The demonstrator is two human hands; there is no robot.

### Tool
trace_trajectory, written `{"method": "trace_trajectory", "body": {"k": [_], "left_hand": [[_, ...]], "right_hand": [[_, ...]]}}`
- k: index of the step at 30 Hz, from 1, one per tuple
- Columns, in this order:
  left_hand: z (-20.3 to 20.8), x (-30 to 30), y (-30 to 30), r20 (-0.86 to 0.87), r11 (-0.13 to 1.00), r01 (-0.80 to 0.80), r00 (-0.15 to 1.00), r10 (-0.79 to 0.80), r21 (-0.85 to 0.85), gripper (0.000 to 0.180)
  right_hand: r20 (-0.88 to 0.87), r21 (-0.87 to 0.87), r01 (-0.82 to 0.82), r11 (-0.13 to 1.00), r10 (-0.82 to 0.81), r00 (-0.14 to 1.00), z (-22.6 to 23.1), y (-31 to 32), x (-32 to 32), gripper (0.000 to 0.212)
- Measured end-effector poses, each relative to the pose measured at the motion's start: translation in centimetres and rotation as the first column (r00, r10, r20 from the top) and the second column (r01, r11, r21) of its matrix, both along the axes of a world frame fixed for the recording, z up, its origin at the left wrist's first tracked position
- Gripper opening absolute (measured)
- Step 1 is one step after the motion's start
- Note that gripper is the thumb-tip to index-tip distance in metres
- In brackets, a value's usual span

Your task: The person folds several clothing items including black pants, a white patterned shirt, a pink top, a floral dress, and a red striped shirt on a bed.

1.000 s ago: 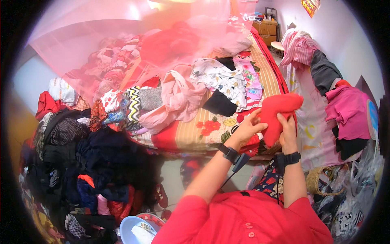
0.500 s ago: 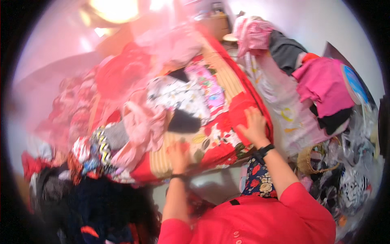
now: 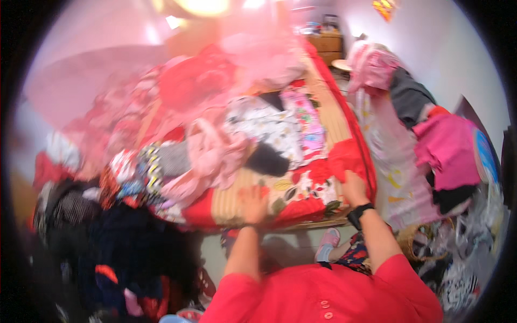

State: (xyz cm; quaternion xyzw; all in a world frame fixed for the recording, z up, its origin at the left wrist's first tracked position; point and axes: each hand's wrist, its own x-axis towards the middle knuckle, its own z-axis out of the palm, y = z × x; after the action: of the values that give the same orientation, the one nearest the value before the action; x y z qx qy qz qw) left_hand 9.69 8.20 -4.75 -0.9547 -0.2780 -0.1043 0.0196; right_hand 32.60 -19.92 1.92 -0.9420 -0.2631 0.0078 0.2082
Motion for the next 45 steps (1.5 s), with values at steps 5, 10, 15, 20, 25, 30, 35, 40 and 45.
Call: {"method": "trace_trajectory", "body": {"k": [5,10,15,20,25,30,35,40,45], "left_hand": [[-1.9,0.7,0.2,0.189,0.998,-0.057,0.98,0.06,-0.022,0.055],[-2.1,-1.4,1.2,0.22,0.998,-0.043,0.974,0.051,-0.044,0.056],[1.2,0.1,1.1,0.194,0.942,-0.047,0.974,0.117,-0.331,0.062],[0.1,-0.3,5.7,0.221,0.985,-0.043,0.972,0.08,-0.168,0.063],[1.2,0.2,5.8,0.237,0.989,-0.114,0.962,0.134,-0.098,0.054],[0.6,1.7,5.5,0.247,0.989,-0.095,0.962,0.12,-0.111,0.055],[0.6,2.2,5.5,0.192,0.988,-0.116,0.972,0.134,-0.103,0.051],[0.6,1.6,6.1,0.158,0.981,-0.159,0.972,0.175,-0.112,0.052],[0.6,2.4,5.8,0.107,0.976,-0.158,0.979,0.175,-0.148,0.053]], "right_hand": [[-0.412,0.804,0.189,0.564,0.299,0.861,1.3,-4.9,1.8,0.036],[-0.502,0.837,0.277,0.471,0.461,0.732,7.7,-6.2,-4.7,0.039],[-0.554,0.819,0.34,0.463,0.484,0.677,11.6,-8.6,-9.6,0.04],[-0.557,0.795,0.279,0.538,0.466,0.687,13.5,-8.9,-9.4,0.037],[-0.484,0.828,0.247,0.503,0.42,0.768,15.8,-3.6,-3.6,0.039],[-0.299,0.799,0.038,0.6,0.341,0.891,19.5,6.7,9.7,0.034],[-0.026,0.939,-0.068,0.337,0.268,0.963,20.7,19.9,22.8,0.052],[-0.025,0.659,-0.32,0.681,0.445,0.895,11.3,28.3,21.9,0.065],[0.311,0.302,-0.453,0.839,0.362,0.879,0.0,30.7,17.5,0.05]]}}
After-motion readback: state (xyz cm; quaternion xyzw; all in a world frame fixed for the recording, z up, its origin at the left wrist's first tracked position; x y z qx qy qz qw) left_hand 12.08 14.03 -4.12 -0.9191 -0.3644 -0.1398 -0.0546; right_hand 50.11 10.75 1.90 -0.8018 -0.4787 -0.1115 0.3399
